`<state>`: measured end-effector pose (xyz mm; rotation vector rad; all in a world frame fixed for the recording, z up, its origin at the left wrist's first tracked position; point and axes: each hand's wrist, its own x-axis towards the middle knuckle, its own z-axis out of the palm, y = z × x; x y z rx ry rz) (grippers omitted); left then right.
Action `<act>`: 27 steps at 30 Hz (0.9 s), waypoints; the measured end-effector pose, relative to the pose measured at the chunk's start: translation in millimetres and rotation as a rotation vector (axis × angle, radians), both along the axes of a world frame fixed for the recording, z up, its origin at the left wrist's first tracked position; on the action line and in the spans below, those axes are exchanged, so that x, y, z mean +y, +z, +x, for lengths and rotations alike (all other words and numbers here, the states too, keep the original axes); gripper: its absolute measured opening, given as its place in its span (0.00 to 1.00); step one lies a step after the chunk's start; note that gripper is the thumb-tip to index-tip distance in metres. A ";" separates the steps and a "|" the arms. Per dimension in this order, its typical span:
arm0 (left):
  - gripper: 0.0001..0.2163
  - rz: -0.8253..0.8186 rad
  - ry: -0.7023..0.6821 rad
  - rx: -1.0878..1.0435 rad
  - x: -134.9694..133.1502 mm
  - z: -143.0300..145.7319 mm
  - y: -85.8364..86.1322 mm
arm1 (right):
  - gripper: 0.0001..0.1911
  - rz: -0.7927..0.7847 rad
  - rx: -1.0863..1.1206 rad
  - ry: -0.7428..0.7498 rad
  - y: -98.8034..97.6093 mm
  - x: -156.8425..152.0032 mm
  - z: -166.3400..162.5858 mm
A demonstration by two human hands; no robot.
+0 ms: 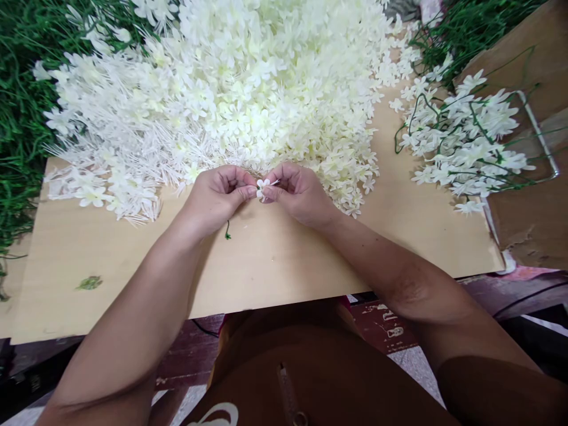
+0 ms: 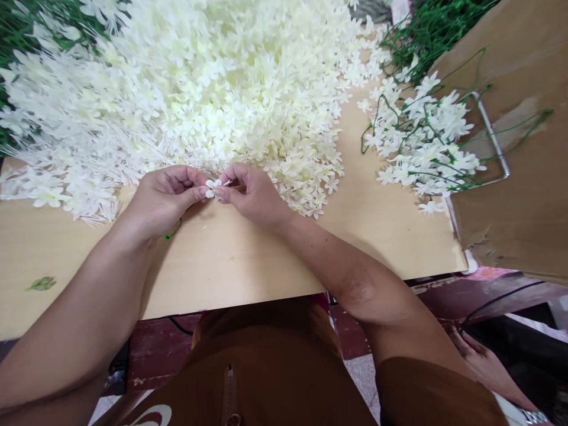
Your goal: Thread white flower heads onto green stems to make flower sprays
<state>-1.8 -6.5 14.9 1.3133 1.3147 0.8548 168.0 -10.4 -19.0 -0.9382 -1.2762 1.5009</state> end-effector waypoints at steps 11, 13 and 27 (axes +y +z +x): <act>0.11 0.014 0.051 -0.055 2.6 5.7 -3.4 | 0.22 0.065 0.001 -0.055 -3.6 2.2 -4.6; 0.10 -0.003 0.027 -0.060 2.0 5.8 -3.0 | 0.21 0.084 0.012 -0.061 -5.0 3.5 -3.6; 0.12 0.032 -0.247 0.141 -0.2 -5.7 -4.6 | 0.22 0.042 0.042 0.017 1.4 9.3 4.4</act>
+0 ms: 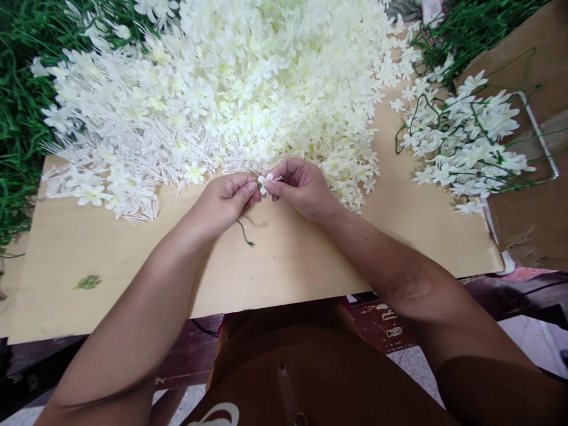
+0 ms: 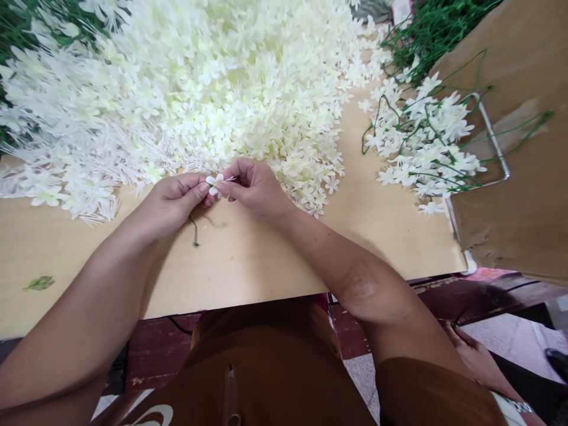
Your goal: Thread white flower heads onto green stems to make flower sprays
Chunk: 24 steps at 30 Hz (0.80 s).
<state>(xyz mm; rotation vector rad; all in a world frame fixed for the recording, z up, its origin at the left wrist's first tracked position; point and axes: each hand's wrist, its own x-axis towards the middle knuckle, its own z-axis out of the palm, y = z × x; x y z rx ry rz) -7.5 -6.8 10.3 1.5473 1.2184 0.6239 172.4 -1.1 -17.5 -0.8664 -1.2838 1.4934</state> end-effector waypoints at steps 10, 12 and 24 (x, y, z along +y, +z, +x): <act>0.17 0.069 0.010 -0.081 -0.8 4.4 1.1 | 0.24 -0.056 -0.027 0.048 3.1 0.7 2.9; 0.17 0.082 0.022 -0.072 -1.9 5.1 1.9 | 0.24 -0.062 -0.032 0.055 4.4 0.1 3.8; 0.14 0.042 0.003 -0.077 -3.6 6.2 1.3 | 0.23 -0.016 -0.053 0.046 3.0 -1.8 3.1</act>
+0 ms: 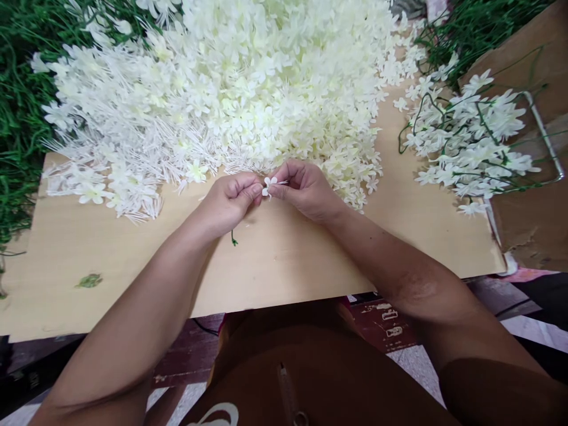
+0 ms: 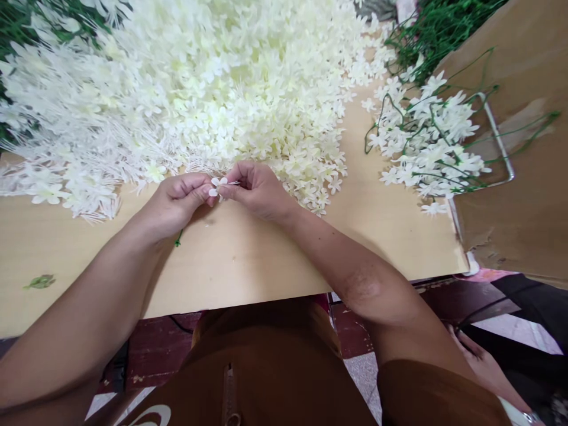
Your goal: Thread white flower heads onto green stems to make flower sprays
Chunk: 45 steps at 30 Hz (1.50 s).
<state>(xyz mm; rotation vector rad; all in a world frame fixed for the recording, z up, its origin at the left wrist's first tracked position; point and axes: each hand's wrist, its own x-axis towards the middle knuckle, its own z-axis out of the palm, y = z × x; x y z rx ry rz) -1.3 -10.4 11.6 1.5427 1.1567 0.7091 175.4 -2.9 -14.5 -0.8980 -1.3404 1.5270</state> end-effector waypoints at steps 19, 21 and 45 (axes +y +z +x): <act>0.20 0.014 -0.039 -0.015 3.9 0.7 -0.2 | 0.23 -0.087 0.098 0.104 -0.5 1.9 -5.1; 0.20 -0.002 -0.021 -0.059 4.9 0.5 2.6 | 0.22 -0.105 0.126 0.124 0.9 2.1 -2.9; 0.25 0.062 -0.089 -0.139 4.8 1.5 -1.9 | 0.15 -0.307 0.207 0.088 3.1 6.8 0.1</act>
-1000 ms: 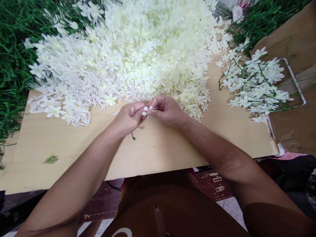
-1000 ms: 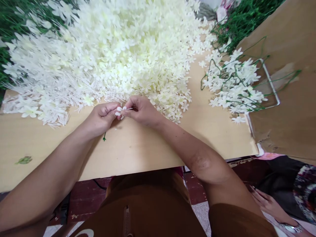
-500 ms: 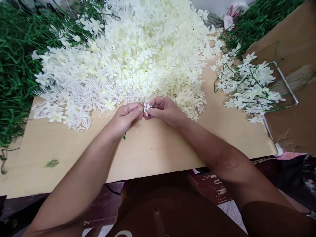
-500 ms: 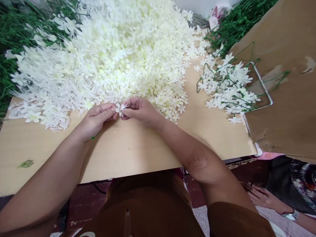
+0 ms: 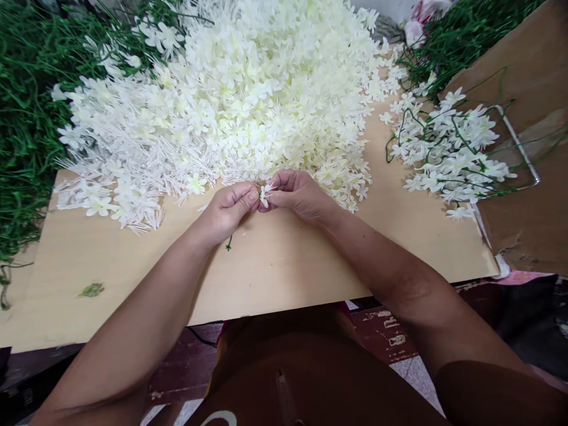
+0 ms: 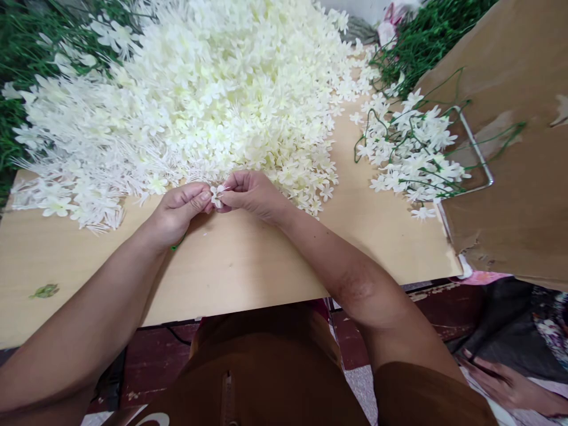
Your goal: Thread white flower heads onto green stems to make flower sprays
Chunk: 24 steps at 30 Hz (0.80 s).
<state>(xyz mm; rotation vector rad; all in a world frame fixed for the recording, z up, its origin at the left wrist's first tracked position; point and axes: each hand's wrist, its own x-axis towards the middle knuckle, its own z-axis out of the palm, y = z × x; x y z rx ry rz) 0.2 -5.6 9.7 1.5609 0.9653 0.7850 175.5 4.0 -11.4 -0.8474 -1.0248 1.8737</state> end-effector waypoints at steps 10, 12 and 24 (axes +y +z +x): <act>0.26 0.086 -0.007 0.014 1.6 0.8 -12.5 | 0.14 -0.006 -0.067 -0.036 1.6 -1.4 -2.9; 0.26 0.102 0.010 0.038 2.0 3.2 -13.8 | 0.14 -0.034 -0.041 -0.036 4.9 -2.1 -4.6; 0.19 0.308 0.094 0.347 3.7 -3.7 1.4 | 0.09 -0.050 -0.221 -0.150 31.4 -3.9 12.4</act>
